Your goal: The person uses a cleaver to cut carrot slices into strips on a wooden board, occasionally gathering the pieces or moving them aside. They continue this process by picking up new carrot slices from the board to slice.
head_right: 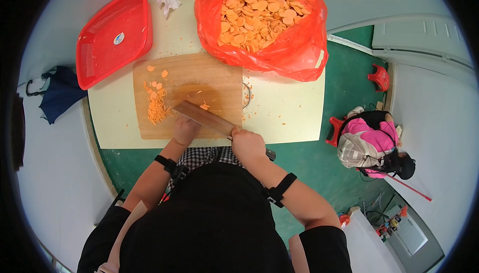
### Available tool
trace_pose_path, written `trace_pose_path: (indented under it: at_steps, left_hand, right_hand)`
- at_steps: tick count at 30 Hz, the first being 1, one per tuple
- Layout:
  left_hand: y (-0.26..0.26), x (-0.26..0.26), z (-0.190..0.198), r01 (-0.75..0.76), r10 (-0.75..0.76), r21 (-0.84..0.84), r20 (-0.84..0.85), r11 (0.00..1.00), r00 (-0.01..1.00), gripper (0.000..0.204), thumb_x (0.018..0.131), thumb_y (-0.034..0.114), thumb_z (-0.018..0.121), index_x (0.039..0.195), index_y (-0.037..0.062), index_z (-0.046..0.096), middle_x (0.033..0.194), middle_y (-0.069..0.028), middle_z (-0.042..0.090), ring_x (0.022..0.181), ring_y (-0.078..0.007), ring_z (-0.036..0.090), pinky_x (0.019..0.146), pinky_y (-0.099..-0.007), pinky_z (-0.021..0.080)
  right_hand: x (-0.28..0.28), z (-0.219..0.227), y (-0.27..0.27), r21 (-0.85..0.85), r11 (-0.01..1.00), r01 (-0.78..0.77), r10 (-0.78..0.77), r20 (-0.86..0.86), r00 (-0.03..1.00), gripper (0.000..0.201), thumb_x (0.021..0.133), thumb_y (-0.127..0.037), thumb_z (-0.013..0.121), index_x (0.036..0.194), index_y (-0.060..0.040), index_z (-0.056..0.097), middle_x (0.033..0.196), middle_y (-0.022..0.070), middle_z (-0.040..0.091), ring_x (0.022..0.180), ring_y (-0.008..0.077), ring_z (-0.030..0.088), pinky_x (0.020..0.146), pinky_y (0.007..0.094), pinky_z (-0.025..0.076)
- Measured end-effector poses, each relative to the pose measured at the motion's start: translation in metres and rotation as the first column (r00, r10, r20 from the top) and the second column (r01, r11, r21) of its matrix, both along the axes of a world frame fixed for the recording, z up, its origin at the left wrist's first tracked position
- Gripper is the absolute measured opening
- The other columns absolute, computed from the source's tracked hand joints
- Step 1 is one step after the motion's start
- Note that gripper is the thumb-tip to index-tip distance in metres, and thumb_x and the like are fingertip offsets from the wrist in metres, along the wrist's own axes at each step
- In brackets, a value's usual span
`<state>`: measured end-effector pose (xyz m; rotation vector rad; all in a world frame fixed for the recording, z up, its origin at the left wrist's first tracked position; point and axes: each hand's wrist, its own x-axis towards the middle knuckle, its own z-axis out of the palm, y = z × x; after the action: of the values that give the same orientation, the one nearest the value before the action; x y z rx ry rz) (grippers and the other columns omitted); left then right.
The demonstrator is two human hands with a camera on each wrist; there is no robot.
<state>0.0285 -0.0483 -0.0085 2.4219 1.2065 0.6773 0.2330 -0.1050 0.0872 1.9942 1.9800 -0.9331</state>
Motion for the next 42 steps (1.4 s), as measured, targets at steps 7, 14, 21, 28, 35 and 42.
trace_pose_path:
  at_steps: [7, 14, 21, 28, 35, 42]
  left_hand:
    - [0.000, -0.003, -0.001, 0.013, -0.013, -0.041, 0.009, 0.999, 1.000, 0.013, 0.064, 0.004, 0.061, 0.076, 0.0067, 0.063, 0.086, -0.0058, 0.058, 0.080, -0.0250, 0.058, 0.066, -0.0332, 0.050]
    - [0.002, -0.004, 0.000, 0.040, -0.040, -0.021, -0.034, 0.999, 0.999, 0.016, 0.062, 0.007, 0.065, 0.078, 0.0058, 0.064, 0.089, -0.0077, 0.060, 0.080, -0.0267, 0.059, 0.067, -0.0342, 0.049]
    - [0.002, -0.002, 0.000, 0.026, -0.028, -0.036, -0.066, 0.999, 0.997, 0.014, 0.062, 0.004, 0.064, 0.076, 0.0060, 0.064, 0.082, -0.0066, 0.060, 0.074, -0.0260, 0.060, 0.063, -0.0346, 0.049]
    - [0.001, -0.004, -0.004, 0.051, -0.052, -0.015, -0.021, 0.999, 0.998, 0.013, 0.061, 0.004, 0.064, 0.074, 0.0065, 0.064, 0.082, -0.0069, 0.060, 0.073, -0.0256, 0.060, 0.062, -0.0342, 0.050]
    - [0.000, -0.004, -0.004, 0.047, -0.047, -0.007, -0.069, 0.999, 0.997, 0.016, 0.061, 0.005, 0.065, 0.077, 0.0078, 0.065, 0.086, -0.0066, 0.060, 0.076, -0.0252, 0.060, 0.064, -0.0338, 0.050]
    - [0.004, 0.000, 0.002, 0.020, -0.020, 0.013, -0.042, 1.000, 0.999, 0.015, 0.062, 0.004, 0.064, 0.077, 0.0073, 0.065, 0.083, -0.0063, 0.060, 0.071, -0.0250, 0.060, 0.060, -0.0330, 0.050]
  right_hand:
    - [0.002, 0.003, 0.000, 0.043, 0.999, 0.008, -0.008, -0.003, 1.000, 0.016, 0.073, -0.014, 0.056, 0.087, -0.0054, 0.057, 0.065, 0.0109, 0.060, 0.060, 0.0264, 0.061, 0.054, 0.0358, 0.050]
    - [-0.003, -0.007, 0.007, 0.039, 0.999, 0.017, -0.015, -0.051, 0.999, 0.013, 0.073, -0.013, 0.055, 0.083, -0.0052, 0.057, 0.065, 0.0113, 0.060, 0.060, 0.0264, 0.061, 0.053, 0.0368, 0.050]
    - [-0.024, -0.027, 0.032, 0.066, 0.998, 0.000, 0.005, -0.081, 0.997, 0.010, 0.074, -0.012, 0.054, 0.080, -0.0046, 0.057, 0.066, 0.0118, 0.061, 0.062, 0.0265, 0.062, 0.056, 0.0371, 0.050]
    - [-0.008, 0.001, 0.015, -0.009, 1.000, 0.013, -0.014, -0.062, 0.998, 0.011, 0.076, -0.016, 0.055, 0.079, -0.0060, 0.056, 0.065, 0.0106, 0.060, 0.061, 0.0264, 0.062, 0.055, 0.0368, 0.050]
    - [-0.007, -0.010, 0.014, 0.011, 1.000, 0.005, -0.004, -0.073, 0.997, 0.011, 0.076, -0.016, 0.056, 0.080, -0.0057, 0.056, 0.064, 0.0116, 0.060, 0.060, 0.0269, 0.061, 0.054, 0.0374, 0.050]
    - [-0.033, -0.024, 0.045, 0.071, 0.997, -0.027, 0.036, -0.125, 0.991, 0.012, 0.075, -0.011, 0.051, 0.080, -0.0031, 0.059, 0.068, 0.0142, 0.063, 0.061, 0.0268, 0.063, 0.053, 0.0364, 0.051]
